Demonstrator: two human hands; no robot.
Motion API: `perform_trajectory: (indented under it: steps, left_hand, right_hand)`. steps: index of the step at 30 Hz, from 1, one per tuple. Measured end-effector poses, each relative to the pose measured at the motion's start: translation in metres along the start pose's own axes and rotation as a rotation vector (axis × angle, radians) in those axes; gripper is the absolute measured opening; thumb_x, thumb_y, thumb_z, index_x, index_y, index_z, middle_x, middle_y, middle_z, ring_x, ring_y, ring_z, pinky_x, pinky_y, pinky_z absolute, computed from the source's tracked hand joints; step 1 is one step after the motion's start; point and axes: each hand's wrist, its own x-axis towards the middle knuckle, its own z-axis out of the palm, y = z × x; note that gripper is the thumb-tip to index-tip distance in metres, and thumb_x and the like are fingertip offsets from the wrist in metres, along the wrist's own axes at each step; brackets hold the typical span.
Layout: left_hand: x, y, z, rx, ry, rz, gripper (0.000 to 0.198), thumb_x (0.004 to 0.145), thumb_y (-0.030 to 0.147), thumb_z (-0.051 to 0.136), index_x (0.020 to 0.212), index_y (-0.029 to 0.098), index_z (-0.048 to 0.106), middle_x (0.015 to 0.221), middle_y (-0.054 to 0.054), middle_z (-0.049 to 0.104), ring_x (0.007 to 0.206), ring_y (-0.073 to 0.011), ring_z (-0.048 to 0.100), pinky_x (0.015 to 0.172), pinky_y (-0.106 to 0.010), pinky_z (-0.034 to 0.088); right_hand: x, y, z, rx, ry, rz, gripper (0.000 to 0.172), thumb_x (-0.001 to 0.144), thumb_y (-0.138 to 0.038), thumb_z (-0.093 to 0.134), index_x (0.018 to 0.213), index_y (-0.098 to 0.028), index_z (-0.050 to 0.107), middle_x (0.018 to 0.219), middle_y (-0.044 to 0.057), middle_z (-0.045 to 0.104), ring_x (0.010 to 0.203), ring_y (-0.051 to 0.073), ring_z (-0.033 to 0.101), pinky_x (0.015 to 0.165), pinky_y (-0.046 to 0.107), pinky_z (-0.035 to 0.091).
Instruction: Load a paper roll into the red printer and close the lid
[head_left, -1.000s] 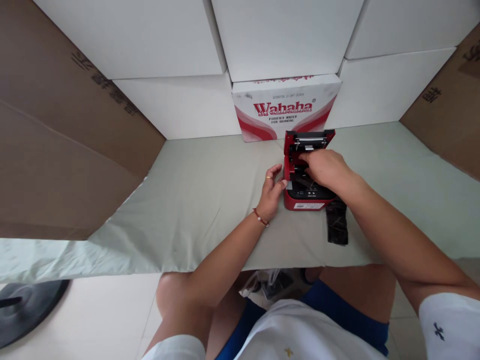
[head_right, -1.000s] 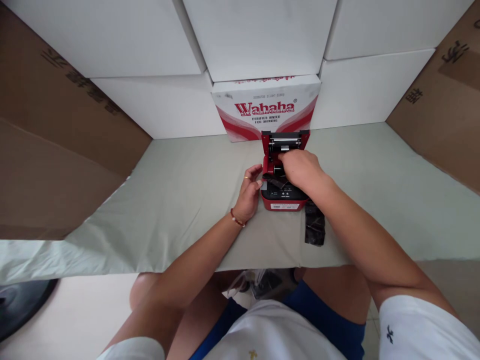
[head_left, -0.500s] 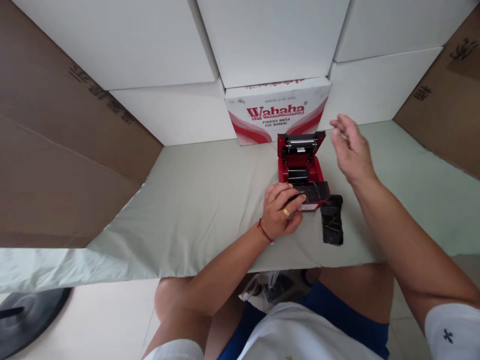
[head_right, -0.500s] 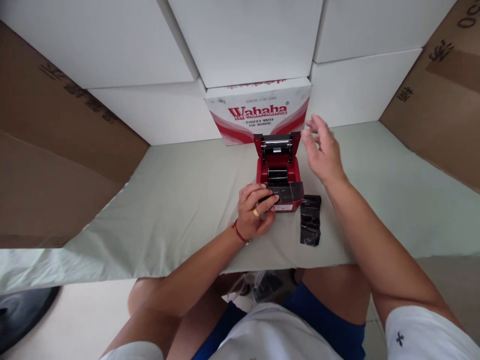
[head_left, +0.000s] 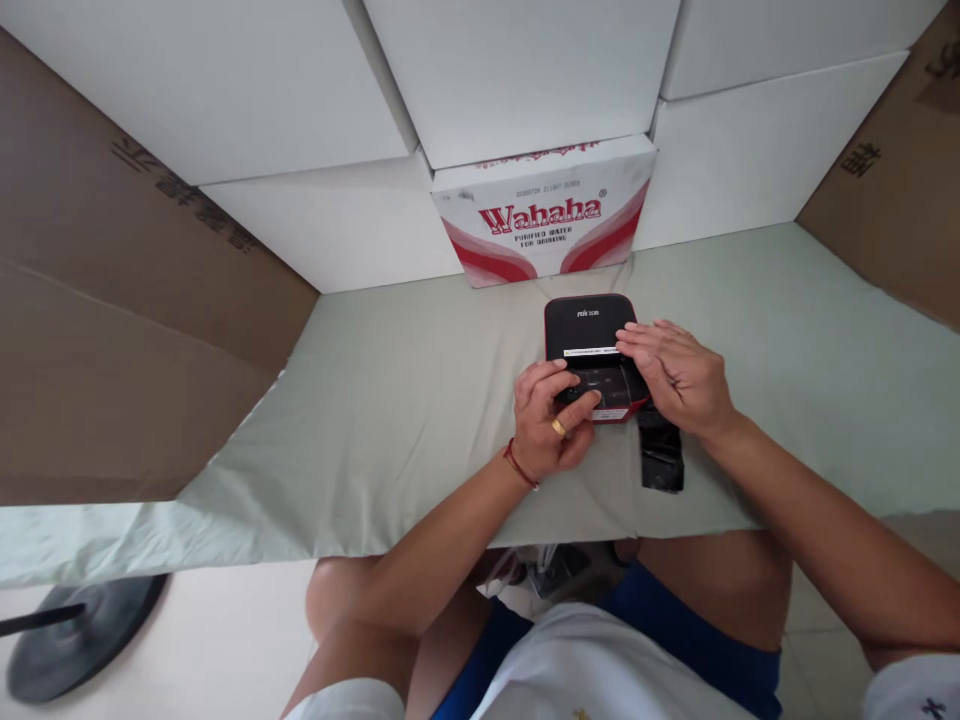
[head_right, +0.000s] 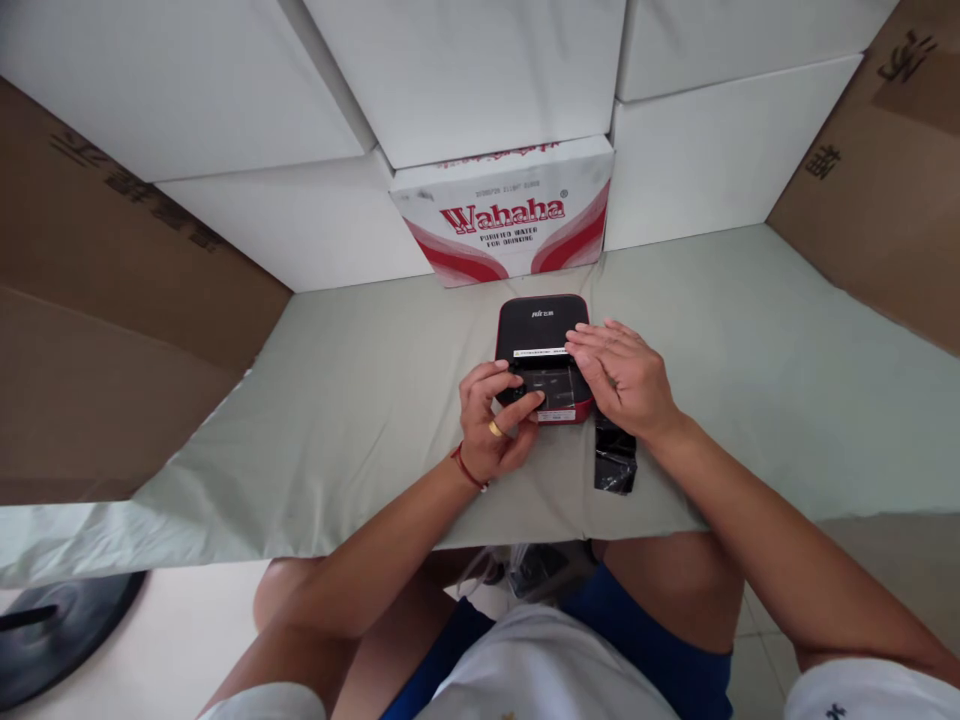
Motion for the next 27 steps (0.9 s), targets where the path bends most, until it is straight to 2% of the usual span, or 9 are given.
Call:
perform_trajectory:
  steps: [4, 6, 8, 13, 16, 18, 22, 25, 27]
  left_hand:
    - [0.009, -0.003, -0.009, -0.024, 0.088, -0.087, 0.042, 0.099, 0.044, 0.062, 0.140, 0.033, 0.066, 0.130, -0.010, 0.074, 0.140, -0.0334, 0.063, 0.122, -0.059, 0.044]
    - [0.015, -0.009, -0.014, -0.053, 0.118, -0.157, 0.047, 0.106, 0.047, 0.052, 0.149, 0.030, 0.059, 0.138, -0.011, 0.074, 0.143, -0.0312, 0.063, 0.128, -0.058, 0.039]
    - [0.019, -0.015, -0.018, -0.095, 0.097, -0.208, 0.046, 0.110, 0.046, 0.046, 0.152, 0.029, 0.056, 0.135, -0.009, 0.078, 0.135, -0.0267, 0.070, 0.131, -0.056, 0.033]
    - [0.025, -0.024, -0.018, -0.123, 0.133, -0.249, 0.036, 0.114, 0.042, 0.039, 0.130, 0.029, 0.069, 0.119, -0.003, 0.084, 0.120, -0.0217, 0.077, 0.131, -0.052, 0.033]
    - [0.024, -0.026, -0.014, -0.131, 0.122, -0.252, 0.032, 0.112, 0.046, 0.047, 0.123, 0.029, 0.072, 0.118, -0.004, 0.081, 0.122, -0.0235, 0.074, 0.125, -0.052, 0.042]
    - [0.022, -0.028, -0.012, -0.217, 0.125, -0.292, 0.028, 0.108, 0.046, 0.055, 0.124, 0.029, 0.072, 0.121, -0.006, 0.078, 0.126, -0.0248, 0.070, 0.120, -0.050, 0.048]
    - [0.018, -0.034, -0.005, -0.482, 0.178, -0.397, 0.027, 0.101, 0.045, 0.068, 0.124, 0.030, 0.071, 0.124, -0.006, 0.072, 0.129, -0.0254, 0.065, 0.119, -0.047, 0.048]
    - [0.017, -0.040, 0.000, -0.629, 0.258, -0.529, 0.047, 0.089, 0.050, 0.081, 0.130, 0.034, 0.065, 0.137, -0.004, 0.067, 0.138, -0.0263, 0.060, 0.126, -0.047, 0.041]
    - [0.017, -0.045, 0.004, -0.717, 0.270, -0.642, 0.064, 0.081, 0.053, 0.088, 0.137, 0.038, 0.061, 0.153, -0.003, 0.059, 0.153, -0.0288, 0.048, 0.133, -0.049, 0.033]
  right_hand:
    - [-0.006, 0.006, 0.009, 0.024, 0.041, -0.009, 0.042, 0.112, -0.032, 0.043, 0.116, -0.026, 0.084, 0.129, 0.004, 0.083, 0.131, 0.021, 0.075, 0.123, 0.048, 0.051]
    - [-0.007, 0.009, 0.013, 0.062, 0.107, -0.041, 0.040, 0.111, -0.031, 0.045, 0.114, -0.028, 0.085, 0.125, 0.003, 0.085, 0.128, 0.022, 0.077, 0.118, 0.047, 0.056]
    - [-0.008, 0.011, 0.017, 0.104, 0.174, -0.096, 0.037, 0.111, -0.028, 0.048, 0.114, -0.027, 0.085, 0.122, 0.003, 0.085, 0.125, 0.023, 0.078, 0.114, 0.047, 0.059]
    - [-0.008, 0.013, 0.020, 0.136, 0.213, -0.153, 0.033, 0.110, -0.022, 0.053, 0.116, -0.027, 0.085, 0.120, 0.004, 0.086, 0.123, 0.023, 0.079, 0.112, 0.046, 0.060]
    - [-0.008, 0.012, 0.017, 0.132, 0.206, -0.135, 0.034, 0.110, -0.024, 0.051, 0.113, -0.027, 0.085, 0.119, 0.004, 0.087, 0.121, 0.024, 0.079, 0.114, 0.048, 0.057]
    - [-0.009, 0.010, 0.014, 0.144, 0.187, -0.164, 0.034, 0.110, -0.026, 0.050, 0.115, -0.027, 0.084, 0.119, 0.006, 0.086, 0.121, 0.025, 0.079, 0.118, 0.052, 0.052]
    - [-0.014, 0.004, 0.010, 0.184, 0.143, -0.337, 0.035, 0.110, -0.034, 0.050, 0.116, -0.029, 0.084, 0.122, 0.006, 0.085, 0.125, 0.029, 0.072, 0.118, 0.057, 0.048]
    - [-0.017, 0.001, 0.011, 0.192, 0.150, -0.399, 0.036, 0.109, -0.035, 0.050, 0.113, -0.030, 0.086, 0.113, 0.006, 0.085, 0.120, 0.030, 0.068, 0.106, 0.052, 0.053]
    - [-0.018, 0.000, 0.012, 0.183, 0.169, -0.390, 0.036, 0.109, -0.033, 0.050, 0.113, -0.031, 0.086, 0.103, 0.006, 0.083, 0.113, 0.029, 0.066, 0.099, 0.049, 0.054]
